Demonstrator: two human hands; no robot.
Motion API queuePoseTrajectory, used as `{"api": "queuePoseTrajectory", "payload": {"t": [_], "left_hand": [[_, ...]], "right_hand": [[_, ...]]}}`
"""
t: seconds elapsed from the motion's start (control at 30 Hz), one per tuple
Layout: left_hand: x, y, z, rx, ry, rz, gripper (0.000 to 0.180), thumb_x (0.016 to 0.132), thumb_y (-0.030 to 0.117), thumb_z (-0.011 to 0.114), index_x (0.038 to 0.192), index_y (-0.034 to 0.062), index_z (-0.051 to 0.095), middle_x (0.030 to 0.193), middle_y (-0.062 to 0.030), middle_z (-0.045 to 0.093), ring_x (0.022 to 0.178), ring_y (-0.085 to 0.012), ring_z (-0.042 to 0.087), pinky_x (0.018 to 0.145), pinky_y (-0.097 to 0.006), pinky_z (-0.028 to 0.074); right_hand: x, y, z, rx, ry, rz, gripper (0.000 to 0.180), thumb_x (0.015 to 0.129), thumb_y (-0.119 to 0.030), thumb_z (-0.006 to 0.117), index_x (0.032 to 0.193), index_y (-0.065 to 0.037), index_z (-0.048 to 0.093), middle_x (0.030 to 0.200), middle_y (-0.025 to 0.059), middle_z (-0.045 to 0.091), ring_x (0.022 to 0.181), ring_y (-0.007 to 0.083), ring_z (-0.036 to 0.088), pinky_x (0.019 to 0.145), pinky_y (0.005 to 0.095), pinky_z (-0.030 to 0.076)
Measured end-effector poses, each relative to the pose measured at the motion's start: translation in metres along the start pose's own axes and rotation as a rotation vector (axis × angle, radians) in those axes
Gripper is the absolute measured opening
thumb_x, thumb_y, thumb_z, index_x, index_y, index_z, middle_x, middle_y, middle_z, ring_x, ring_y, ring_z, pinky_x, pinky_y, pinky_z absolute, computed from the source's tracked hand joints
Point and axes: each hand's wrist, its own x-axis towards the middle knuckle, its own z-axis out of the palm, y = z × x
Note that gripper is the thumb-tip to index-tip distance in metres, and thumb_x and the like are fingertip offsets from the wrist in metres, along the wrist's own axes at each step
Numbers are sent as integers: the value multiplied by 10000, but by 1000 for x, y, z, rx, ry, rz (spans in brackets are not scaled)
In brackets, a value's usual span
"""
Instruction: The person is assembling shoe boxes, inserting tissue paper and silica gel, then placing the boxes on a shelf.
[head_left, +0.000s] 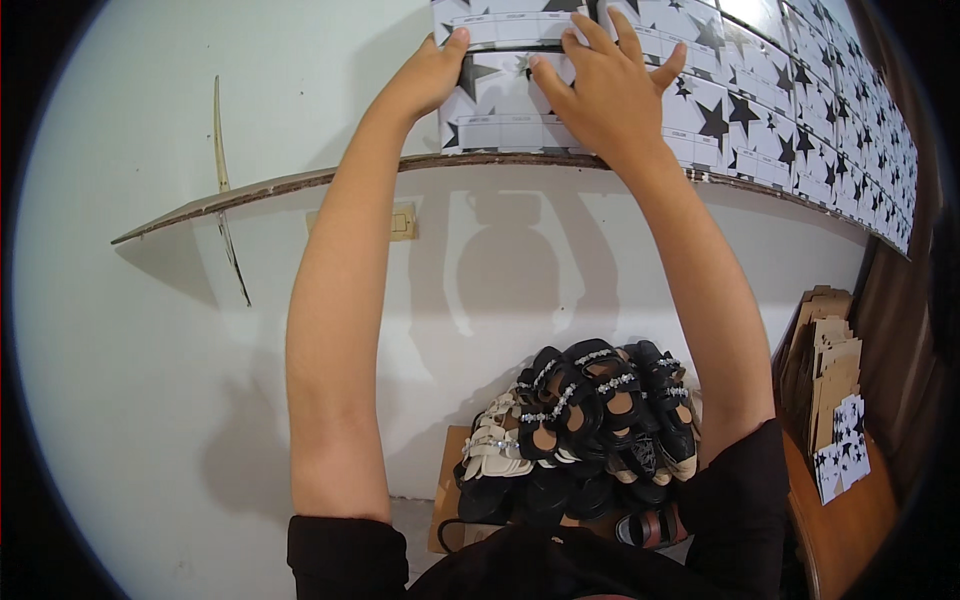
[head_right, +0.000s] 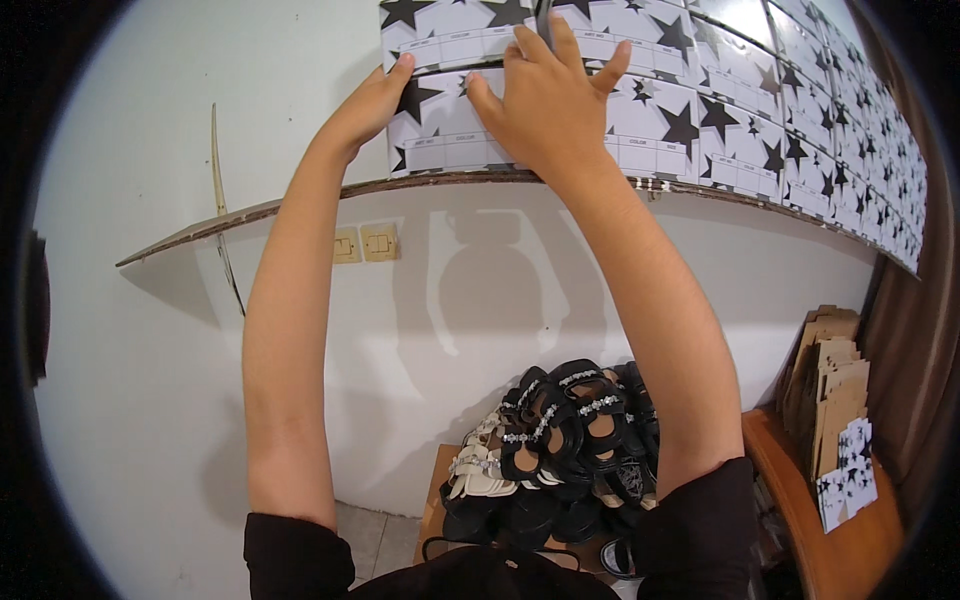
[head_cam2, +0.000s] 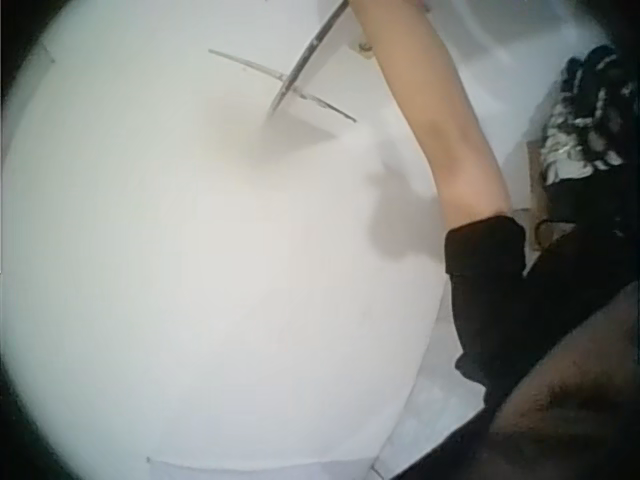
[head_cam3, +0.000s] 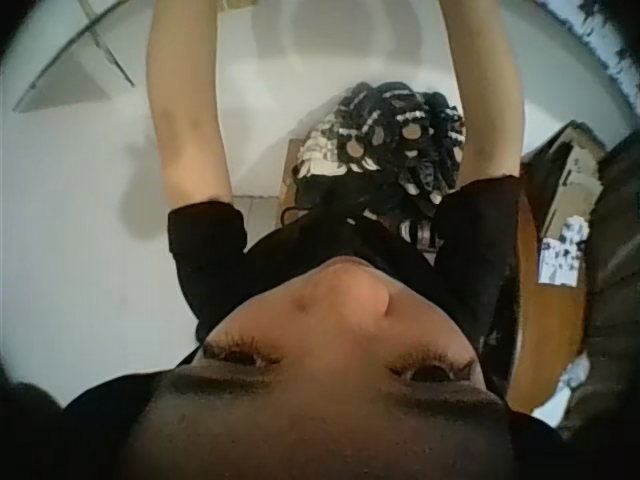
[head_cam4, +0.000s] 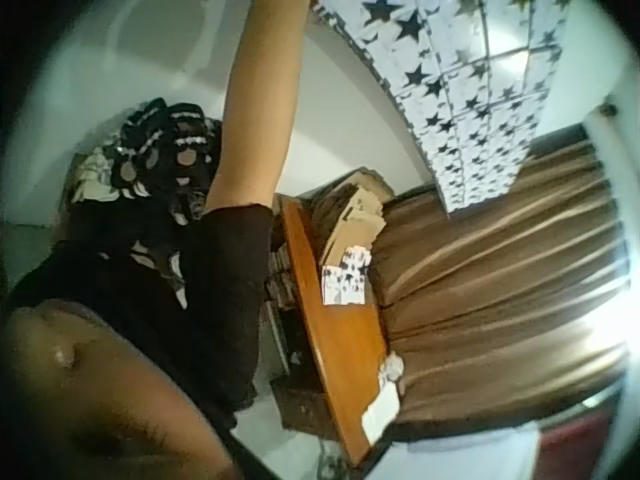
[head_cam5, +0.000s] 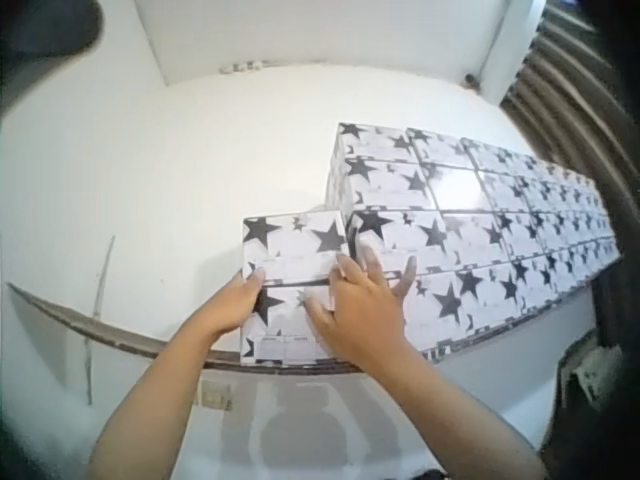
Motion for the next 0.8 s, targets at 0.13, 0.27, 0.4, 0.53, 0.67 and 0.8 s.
{"api": "queuePoseTrajectory", "payload": {"t": [0.13, 0.27, 0.4, 0.53, 0.67, 0.8], "left_hand": [[1, -4, 4, -12, -16, -82, 666, 953, 478, 303, 1399, -10, 224, 1401, -189, 346, 1289, -273, 353, 1065, -386, 247], [-9, -1, 24, -310, -12, -117, 780, 941, 407, 391, 1422, 65, -119, 1475, -253, 56, 1321, -387, 262, 1070, -466, 234], [-18, -9, 36, 225, 307, 329, 798, 900, 348, 479, 1430, 45, -36, 1438, -292, 139, 1328, -431, 222, 1048, -471, 286], [-17, -2, 33, 407, 337, 295, 765, 884, 412, 472, 1434, 33, 99, 1475, -223, 154, 1354, -360, 220, 1061, -540, 206], [-24, 6, 23, 449, 255, 261, 795, 852, 526, 462, 1422, 29, 215, 1494, -174, 172, 1375, -305, 201, 1046, -625, 110], [-42, 7, 19, 552, 211, 246, 808, 835, 572, 465, 1402, 26, 281, 1492, -178, 179, 1375, -313, 198, 1047, -627, 91]], "right_hand": [[4, -6, -11, 5, -214, 64, 463, 842, -409, 498, 900, 18, 669, 1130, 53, 609, 1242, 275, 408, 967, 703, -4], [-2, 2, -5, -121, -156, -8, 461, 845, -406, 502, 895, 23, 664, 1142, 57, 607, 1248, 288, 410, 970, 707, 33], [3, -7, -22, -99, -285, 35, 401, 830, -373, 521, 983, -23, 641, 1171, 54, 591, 1244, 299, 416, 970, 708, 47], [-7, -5, -41, 27, -121, 98, 337, 796, -311, 564, 1052, -98, 618, 1140, 44, 593, 1229, 284, 430, 970, 682, 69], [-24, -1, -67, 59, -118, 166, 302, 771, -277, 595, 1029, -124, 625, 1104, 25, 588, 1198, 248, 440, 967, 647, 77], [-51, -2, -91, 116, -167, 228, 283, 746, -234, 614, 1017, -152, 623, 1111, -2, 554, 1151, 224, 428, 973, 608, 71]]}}
